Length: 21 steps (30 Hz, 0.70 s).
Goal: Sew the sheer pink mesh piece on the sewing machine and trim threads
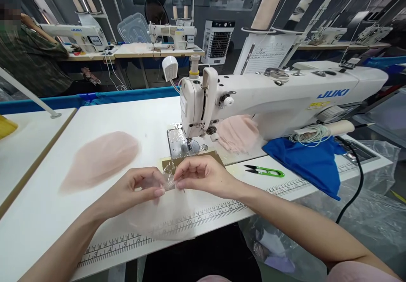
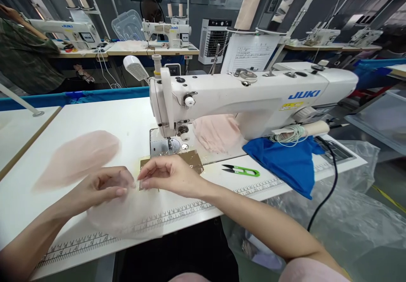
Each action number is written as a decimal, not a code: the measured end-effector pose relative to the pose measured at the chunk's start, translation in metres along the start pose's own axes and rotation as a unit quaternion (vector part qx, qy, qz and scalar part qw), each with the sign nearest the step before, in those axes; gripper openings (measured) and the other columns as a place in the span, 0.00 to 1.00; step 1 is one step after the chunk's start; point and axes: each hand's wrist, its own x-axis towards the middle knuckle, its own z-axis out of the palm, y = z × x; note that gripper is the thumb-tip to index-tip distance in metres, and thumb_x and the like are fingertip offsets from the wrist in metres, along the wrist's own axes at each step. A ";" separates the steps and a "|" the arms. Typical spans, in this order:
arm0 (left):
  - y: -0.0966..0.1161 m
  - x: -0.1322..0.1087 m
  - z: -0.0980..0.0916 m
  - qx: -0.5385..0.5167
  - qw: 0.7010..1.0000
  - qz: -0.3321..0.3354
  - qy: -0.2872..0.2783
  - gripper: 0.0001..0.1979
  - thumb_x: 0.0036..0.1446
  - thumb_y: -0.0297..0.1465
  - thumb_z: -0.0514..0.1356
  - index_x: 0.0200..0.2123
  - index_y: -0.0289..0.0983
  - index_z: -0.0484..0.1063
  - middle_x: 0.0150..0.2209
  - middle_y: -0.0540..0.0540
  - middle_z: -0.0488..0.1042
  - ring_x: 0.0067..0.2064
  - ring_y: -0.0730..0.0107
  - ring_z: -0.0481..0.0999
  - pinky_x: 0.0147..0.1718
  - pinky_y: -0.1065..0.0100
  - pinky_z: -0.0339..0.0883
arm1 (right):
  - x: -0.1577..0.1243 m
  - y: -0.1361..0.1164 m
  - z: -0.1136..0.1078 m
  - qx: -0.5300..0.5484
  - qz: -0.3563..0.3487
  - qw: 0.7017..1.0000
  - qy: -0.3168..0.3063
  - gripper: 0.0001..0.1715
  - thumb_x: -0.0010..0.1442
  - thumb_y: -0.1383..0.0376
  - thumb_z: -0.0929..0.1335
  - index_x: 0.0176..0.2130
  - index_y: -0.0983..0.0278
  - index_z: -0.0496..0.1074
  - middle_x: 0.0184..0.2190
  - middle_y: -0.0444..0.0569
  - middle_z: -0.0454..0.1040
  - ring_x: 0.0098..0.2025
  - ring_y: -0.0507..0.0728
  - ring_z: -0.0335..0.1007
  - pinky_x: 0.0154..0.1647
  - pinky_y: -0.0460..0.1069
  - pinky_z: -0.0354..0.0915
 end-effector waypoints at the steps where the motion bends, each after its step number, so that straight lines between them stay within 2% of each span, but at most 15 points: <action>1: 0.003 0.001 0.002 0.006 1.000 0.006 -0.001 0.12 0.56 0.42 0.64 0.35 0.39 0.75 0.29 0.52 0.73 0.28 0.77 0.68 0.28 0.74 0.62 | -0.001 -0.001 0.002 -0.019 0.002 1.000 0.010 0.06 0.54 0.70 0.74 0.35 0.66 0.76 0.31 0.43 0.77 0.34 0.48 0.75 0.40 0.44 0.70; 2: 0.005 0.002 0.004 0.005 1.000 0.010 -0.002 0.11 0.55 0.41 0.65 0.35 0.40 0.76 0.31 0.51 0.74 0.31 0.75 0.70 0.32 0.73 0.65 | -0.001 -0.002 0.003 -0.042 0.003 0.999 0.019 0.07 0.54 0.70 0.75 0.35 0.66 0.76 0.31 0.43 0.78 0.34 0.49 0.75 0.39 0.45 0.70; 4: 0.009 0.004 0.008 -0.018 1.000 0.006 0.003 0.07 0.55 0.37 0.66 0.32 0.40 0.76 0.30 0.52 0.74 0.33 0.74 0.72 0.36 0.72 0.66 | -0.002 -0.004 0.005 -0.098 -0.004 0.995 0.033 0.07 0.54 0.68 0.75 0.35 0.66 0.77 0.31 0.44 0.77 0.33 0.49 0.74 0.39 0.45 0.70; 7: 0.010 0.005 0.013 -0.065 0.998 -0.008 0.012 0.05 0.54 0.34 0.66 0.31 0.40 0.77 0.23 0.55 0.70 0.27 0.77 0.69 0.32 0.74 0.67 | -0.003 -0.008 0.007 -0.187 -0.041 0.980 0.046 0.05 0.55 0.67 0.74 0.35 0.65 0.77 0.32 0.44 0.77 0.33 0.49 0.73 0.38 0.45 0.70; 10: 0.010 0.006 0.015 -0.067 0.998 -0.003 0.021 0.06 0.55 0.36 0.66 0.32 0.40 0.79 0.23 0.54 0.71 0.27 0.78 0.69 0.31 0.74 0.67 | -0.004 -0.010 0.005 -0.261 -0.099 0.959 0.050 0.03 0.57 0.69 0.73 0.35 0.66 0.76 0.32 0.44 0.77 0.34 0.49 0.73 0.38 0.44 0.70; 15: 0.009 0.006 0.015 -0.053 0.998 0.000 0.032 0.08 0.57 0.38 0.65 0.32 0.41 0.80 0.25 0.52 0.73 0.27 0.78 0.69 0.30 0.75 0.69 | -0.004 -0.008 0.000 -0.378 -0.183 0.908 0.010 0.01 0.61 0.70 0.70 0.37 0.65 0.74 0.33 0.46 0.76 0.35 0.52 0.72 0.38 0.47 0.70; 19: 0.006 0.007 0.016 -0.051 0.998 -0.009 0.033 0.07 0.56 0.38 0.65 0.33 0.42 0.81 0.22 0.53 0.71 0.25 0.79 0.68 0.29 0.76 0.68 | -0.003 -0.010 -0.003 -0.434 -0.196 0.879 -0.030 0.03 0.64 0.70 0.68 0.38 0.65 0.73 0.35 0.47 0.76 0.37 0.52 0.72 0.39 0.47 0.69; 21: 0.004 0.007 0.017 -0.050 0.998 -0.014 0.028 0.07 0.55 0.38 0.66 0.35 0.42 0.81 0.21 0.54 0.70 0.24 0.79 0.68 0.28 0.76 0.68 | -0.003 -0.014 -0.003 -0.453 -0.179 0.872 -0.045 0.04 0.65 0.70 0.67 0.37 0.65 0.73 0.35 0.47 0.75 0.37 0.52 0.71 0.38 0.47 0.68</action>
